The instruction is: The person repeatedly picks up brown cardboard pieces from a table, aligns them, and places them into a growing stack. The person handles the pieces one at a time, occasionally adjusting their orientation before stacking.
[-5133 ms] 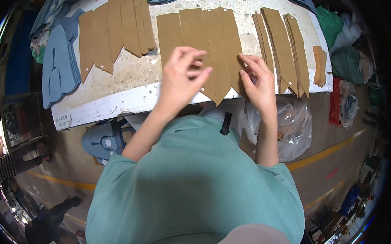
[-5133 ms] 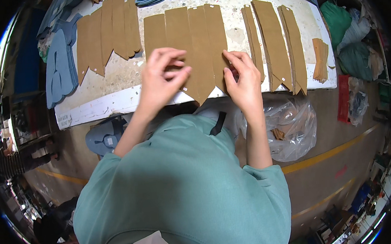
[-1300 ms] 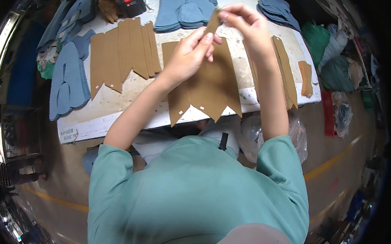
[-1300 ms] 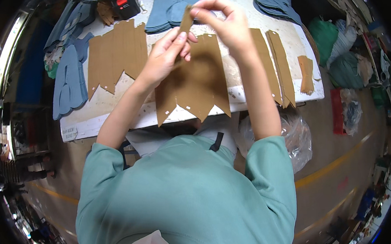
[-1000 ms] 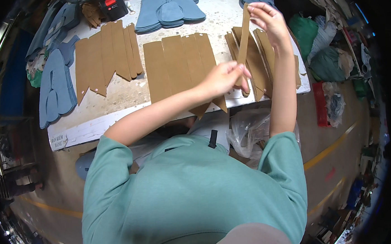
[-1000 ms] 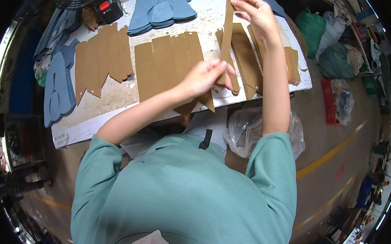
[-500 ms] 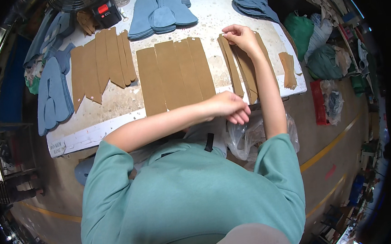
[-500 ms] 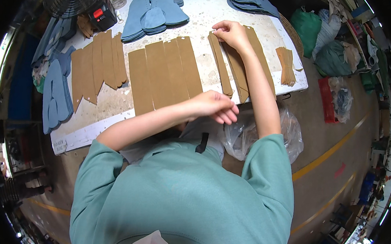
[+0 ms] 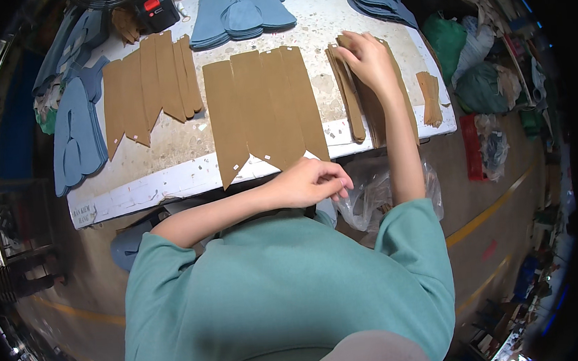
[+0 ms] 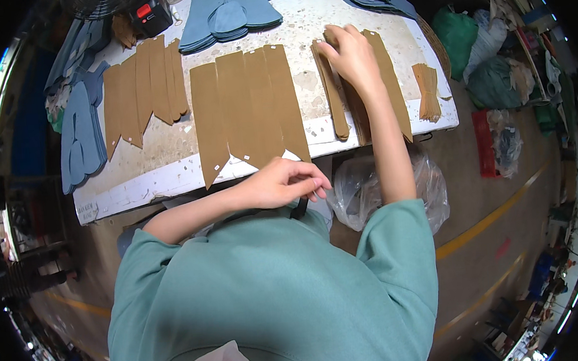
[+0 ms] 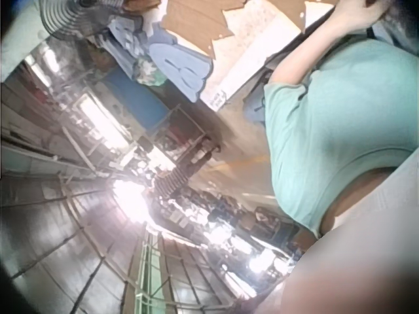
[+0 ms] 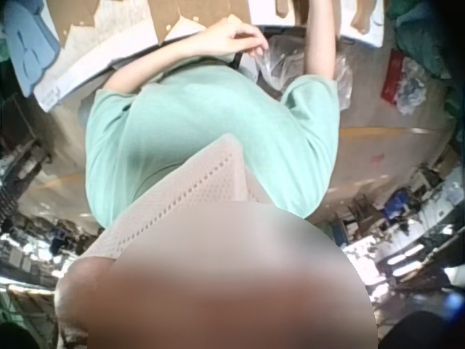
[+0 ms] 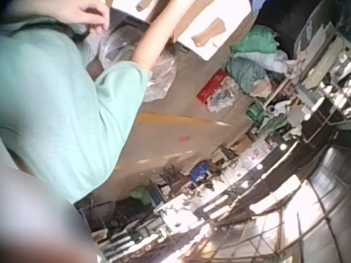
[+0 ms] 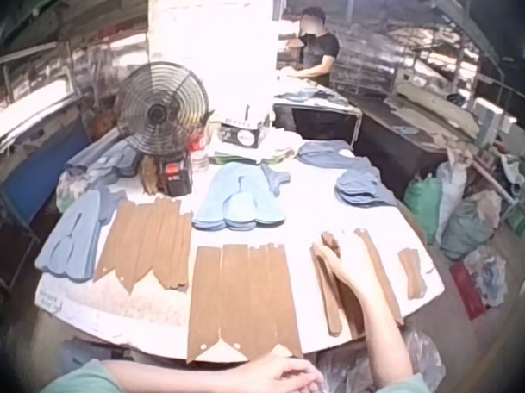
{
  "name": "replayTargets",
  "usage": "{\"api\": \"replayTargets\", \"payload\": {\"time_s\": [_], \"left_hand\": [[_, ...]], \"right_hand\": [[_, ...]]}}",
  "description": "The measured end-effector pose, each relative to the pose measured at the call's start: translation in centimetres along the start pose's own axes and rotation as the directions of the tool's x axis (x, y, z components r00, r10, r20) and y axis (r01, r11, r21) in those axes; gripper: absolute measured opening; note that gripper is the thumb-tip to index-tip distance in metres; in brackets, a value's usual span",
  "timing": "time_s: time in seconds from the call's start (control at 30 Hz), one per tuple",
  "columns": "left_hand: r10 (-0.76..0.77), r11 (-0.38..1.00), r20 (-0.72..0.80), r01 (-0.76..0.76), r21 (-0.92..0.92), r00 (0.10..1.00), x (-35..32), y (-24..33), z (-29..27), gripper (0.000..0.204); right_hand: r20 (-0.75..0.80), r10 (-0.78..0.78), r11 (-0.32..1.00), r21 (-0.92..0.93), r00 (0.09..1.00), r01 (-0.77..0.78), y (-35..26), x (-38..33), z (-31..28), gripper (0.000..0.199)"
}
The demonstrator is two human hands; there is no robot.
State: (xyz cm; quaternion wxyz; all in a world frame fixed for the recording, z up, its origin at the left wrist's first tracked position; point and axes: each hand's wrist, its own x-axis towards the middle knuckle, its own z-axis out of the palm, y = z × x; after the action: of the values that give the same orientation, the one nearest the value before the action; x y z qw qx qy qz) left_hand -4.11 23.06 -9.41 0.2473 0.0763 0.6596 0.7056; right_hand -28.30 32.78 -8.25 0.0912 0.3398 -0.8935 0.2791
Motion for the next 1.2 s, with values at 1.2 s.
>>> {"api": "replayTargets", "payload": {"time_s": [1.2], "left_hand": [[0.101, 0.955, -0.646, -0.257, -0.151, 0.756, -5.5, -2.7, -4.1, 0.039]], "right_hand": [[0.433, 0.357, 0.009, 0.884, 0.827, -0.467, -6.5, -10.3, 3.4, 0.044]]}}
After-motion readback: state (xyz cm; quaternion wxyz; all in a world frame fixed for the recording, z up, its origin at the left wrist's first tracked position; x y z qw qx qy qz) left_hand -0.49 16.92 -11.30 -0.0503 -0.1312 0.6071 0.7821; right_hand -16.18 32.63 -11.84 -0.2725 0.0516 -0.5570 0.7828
